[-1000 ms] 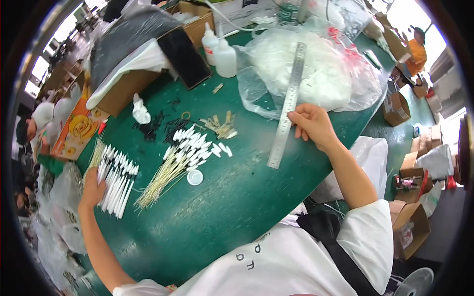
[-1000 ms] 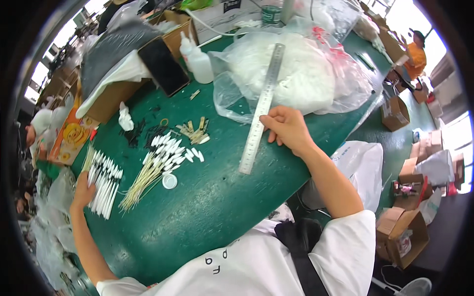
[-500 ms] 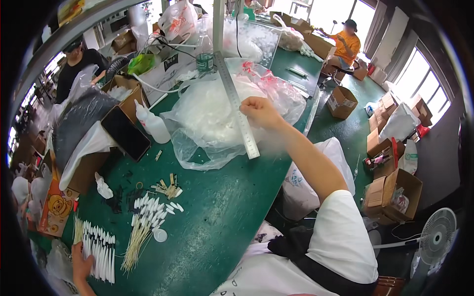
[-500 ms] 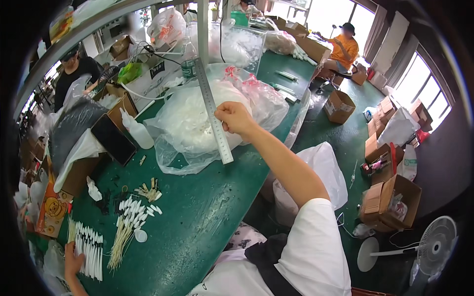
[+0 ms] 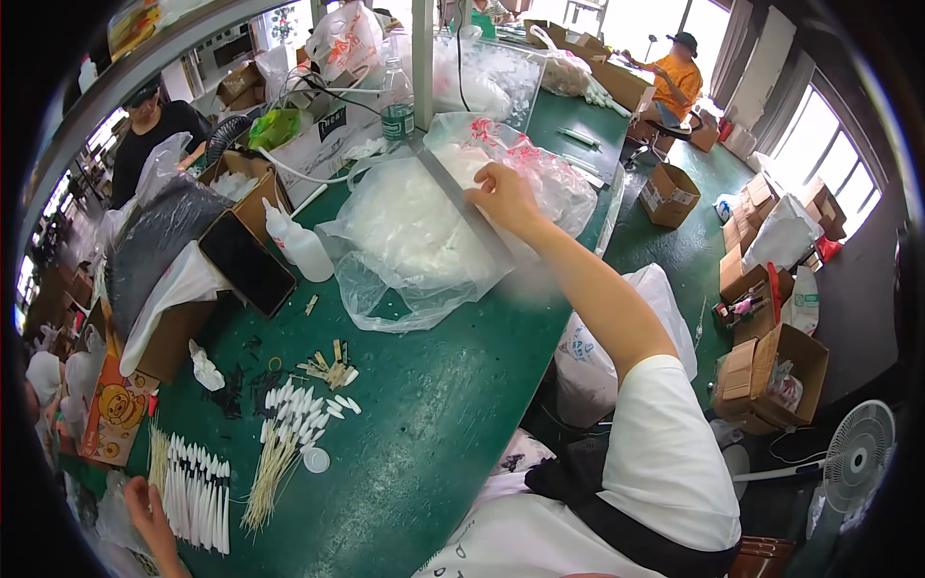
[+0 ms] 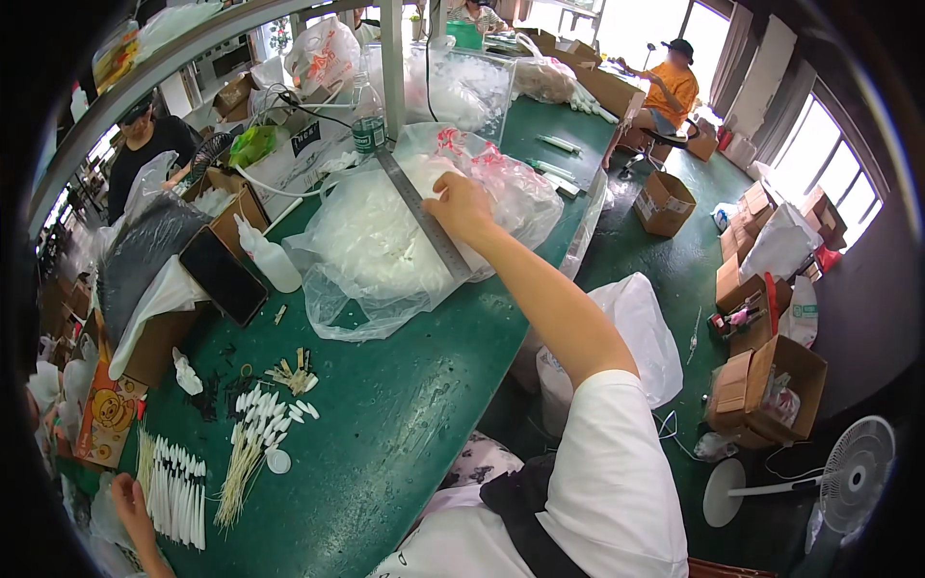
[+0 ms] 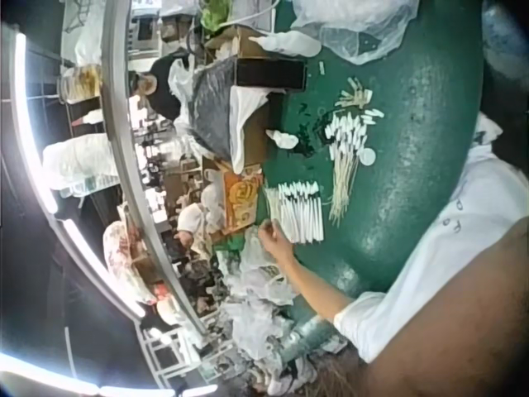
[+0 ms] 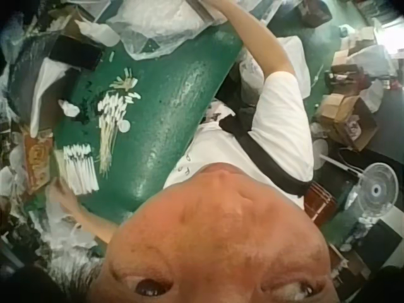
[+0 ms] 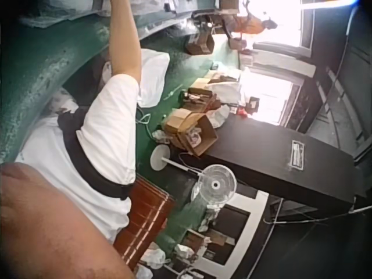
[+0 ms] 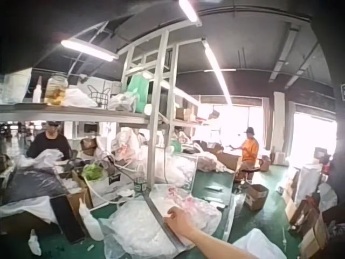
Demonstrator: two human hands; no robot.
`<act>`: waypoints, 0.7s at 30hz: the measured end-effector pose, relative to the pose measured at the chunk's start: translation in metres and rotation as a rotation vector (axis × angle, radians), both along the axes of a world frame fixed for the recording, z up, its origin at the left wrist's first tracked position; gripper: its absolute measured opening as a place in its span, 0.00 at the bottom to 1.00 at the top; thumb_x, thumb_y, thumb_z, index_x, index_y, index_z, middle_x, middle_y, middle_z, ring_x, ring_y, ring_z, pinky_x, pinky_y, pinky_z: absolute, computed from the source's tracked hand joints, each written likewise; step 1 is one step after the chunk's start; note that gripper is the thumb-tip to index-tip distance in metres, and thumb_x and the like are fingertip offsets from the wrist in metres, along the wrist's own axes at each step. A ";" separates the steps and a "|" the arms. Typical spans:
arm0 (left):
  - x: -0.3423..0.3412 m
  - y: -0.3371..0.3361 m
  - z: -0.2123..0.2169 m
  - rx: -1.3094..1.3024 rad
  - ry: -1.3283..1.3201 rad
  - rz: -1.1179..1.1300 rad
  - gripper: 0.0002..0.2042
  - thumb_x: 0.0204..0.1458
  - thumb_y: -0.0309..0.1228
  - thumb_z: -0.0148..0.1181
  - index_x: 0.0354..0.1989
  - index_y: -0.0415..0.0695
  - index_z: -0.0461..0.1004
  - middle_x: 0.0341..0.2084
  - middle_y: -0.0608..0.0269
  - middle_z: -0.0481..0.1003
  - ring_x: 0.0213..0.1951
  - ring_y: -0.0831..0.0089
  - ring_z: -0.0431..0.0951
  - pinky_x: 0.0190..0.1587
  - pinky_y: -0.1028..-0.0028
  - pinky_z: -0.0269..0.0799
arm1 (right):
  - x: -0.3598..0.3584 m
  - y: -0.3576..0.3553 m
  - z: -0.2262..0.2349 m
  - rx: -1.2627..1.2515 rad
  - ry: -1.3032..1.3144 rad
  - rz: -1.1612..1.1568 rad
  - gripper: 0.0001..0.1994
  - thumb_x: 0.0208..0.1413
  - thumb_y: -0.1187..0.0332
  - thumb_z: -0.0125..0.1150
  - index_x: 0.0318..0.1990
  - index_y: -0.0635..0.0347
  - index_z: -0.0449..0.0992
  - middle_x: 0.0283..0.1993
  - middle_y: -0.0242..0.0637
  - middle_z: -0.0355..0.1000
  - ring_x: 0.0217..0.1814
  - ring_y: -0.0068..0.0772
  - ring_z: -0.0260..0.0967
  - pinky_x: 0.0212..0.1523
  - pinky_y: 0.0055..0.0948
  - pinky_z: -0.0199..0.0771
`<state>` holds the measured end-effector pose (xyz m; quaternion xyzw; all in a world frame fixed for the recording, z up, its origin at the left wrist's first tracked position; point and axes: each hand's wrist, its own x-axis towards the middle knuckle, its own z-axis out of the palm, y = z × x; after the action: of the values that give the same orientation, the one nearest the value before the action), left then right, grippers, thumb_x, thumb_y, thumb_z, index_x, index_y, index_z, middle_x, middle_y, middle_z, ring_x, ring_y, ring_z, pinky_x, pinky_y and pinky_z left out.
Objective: The person assembles rod components by attaching pointed tips, measures them using a metal ruler, retrieves tubes from a plastic bag, and fastens a strap around a chair.
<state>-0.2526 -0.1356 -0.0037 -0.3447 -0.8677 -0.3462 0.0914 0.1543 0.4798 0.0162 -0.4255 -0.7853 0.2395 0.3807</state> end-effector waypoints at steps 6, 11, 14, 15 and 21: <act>0.055 -0.008 0.026 0.044 -0.051 0.120 0.11 0.61 0.33 0.42 0.29 0.40 0.61 0.22 0.68 0.58 0.27 0.78 0.59 0.31 0.79 0.58 | -0.018 -0.052 0.011 0.151 0.192 0.114 0.06 0.46 0.69 0.60 0.27 0.63 0.73 0.22 0.42 0.70 0.25 0.37 0.70 0.29 0.31 0.67; 0.118 -0.012 0.005 0.223 -0.009 0.315 0.11 0.59 0.30 0.45 0.42 0.34 0.69 0.36 0.61 0.71 0.39 0.75 0.68 0.45 0.76 0.64 | -0.047 -0.107 0.009 0.214 0.092 0.333 0.08 0.52 0.69 0.54 0.27 0.63 0.68 0.22 0.47 0.66 0.23 0.38 0.63 0.27 0.35 0.63; 0.167 0.056 0.021 0.382 -0.175 0.045 0.07 0.57 0.25 0.48 0.28 0.37 0.66 0.24 0.71 0.63 0.28 0.83 0.60 0.31 0.83 0.57 | -0.036 -0.121 0.021 0.193 0.143 0.416 0.16 0.59 0.65 0.51 0.22 0.63 0.61 0.17 0.31 0.49 0.22 0.19 0.44 0.21 0.24 0.49; 0.173 0.065 0.018 0.359 -0.142 -0.082 0.07 0.56 0.24 0.47 0.26 0.37 0.66 0.23 0.69 0.63 0.26 0.83 0.60 0.29 0.83 0.55 | -0.057 -0.127 0.009 0.152 0.123 0.440 0.19 0.59 0.62 0.50 0.19 0.62 0.61 0.16 0.26 0.49 0.21 0.16 0.43 0.20 0.22 0.46; 0.210 0.081 0.022 0.332 -0.098 -0.173 0.02 0.52 0.19 0.52 0.32 0.34 0.70 0.33 0.58 0.72 0.34 0.76 0.69 0.37 0.80 0.63 | -0.090 -0.190 0.009 -0.151 0.310 0.682 0.11 0.56 0.67 0.57 0.25 0.63 0.70 0.20 0.21 0.58 0.22 0.09 0.49 0.23 0.13 0.48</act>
<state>-0.0430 -0.0543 0.0183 -0.3811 -0.7693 -0.5074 0.0743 0.0640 0.2902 0.0250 -0.1254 -0.7950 0.4712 0.3609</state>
